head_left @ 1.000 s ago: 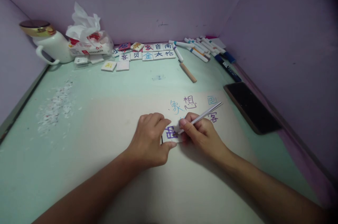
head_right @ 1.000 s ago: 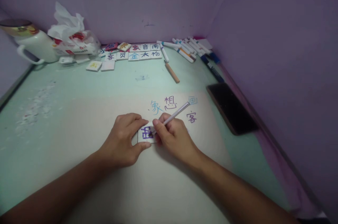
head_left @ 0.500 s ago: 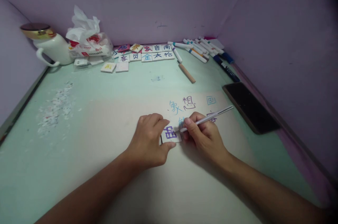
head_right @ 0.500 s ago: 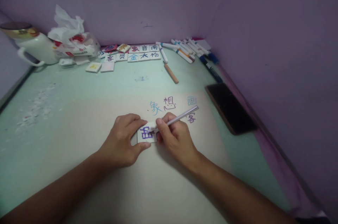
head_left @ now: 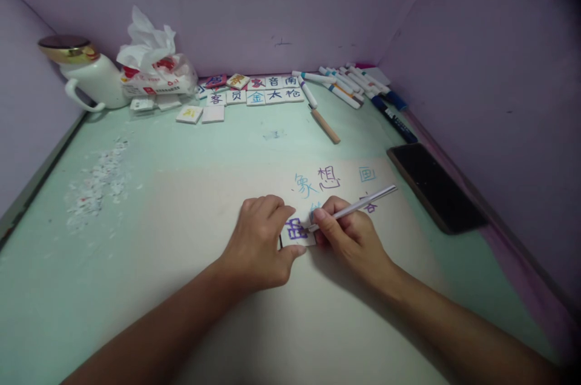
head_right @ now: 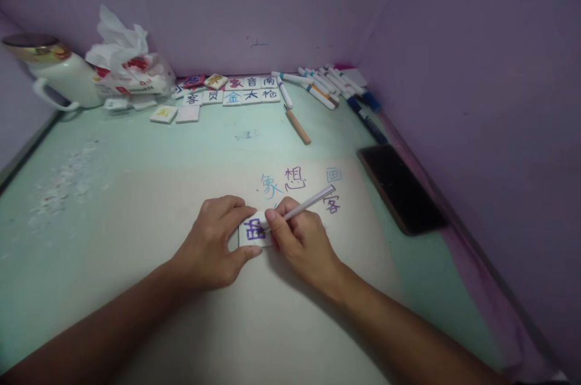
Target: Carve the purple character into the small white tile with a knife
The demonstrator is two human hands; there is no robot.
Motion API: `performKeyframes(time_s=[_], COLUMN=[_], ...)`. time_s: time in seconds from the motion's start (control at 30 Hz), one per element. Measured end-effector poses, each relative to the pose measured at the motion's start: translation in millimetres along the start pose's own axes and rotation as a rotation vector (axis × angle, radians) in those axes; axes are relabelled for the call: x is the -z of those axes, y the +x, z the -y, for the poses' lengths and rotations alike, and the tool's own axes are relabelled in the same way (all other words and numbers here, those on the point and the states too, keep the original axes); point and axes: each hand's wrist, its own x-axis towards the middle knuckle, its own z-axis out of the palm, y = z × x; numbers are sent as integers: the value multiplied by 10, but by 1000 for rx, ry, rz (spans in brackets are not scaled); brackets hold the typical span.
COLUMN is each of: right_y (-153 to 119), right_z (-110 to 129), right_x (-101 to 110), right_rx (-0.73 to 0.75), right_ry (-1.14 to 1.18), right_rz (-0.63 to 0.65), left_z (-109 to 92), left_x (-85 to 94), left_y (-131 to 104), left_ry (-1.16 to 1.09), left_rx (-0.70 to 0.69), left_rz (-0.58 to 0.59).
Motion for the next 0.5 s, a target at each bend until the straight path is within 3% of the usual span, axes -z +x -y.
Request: performKeyframes(time_s=[0.5], right_y=[45], right_z=[26], right_x=[8], right_rx=[-61], right_ry=[52], right_rz=[50], left_z=[11], left_x=[-4], left_y=[9], left_ry=[-4], left_rx=[-10], left_rz=[7])
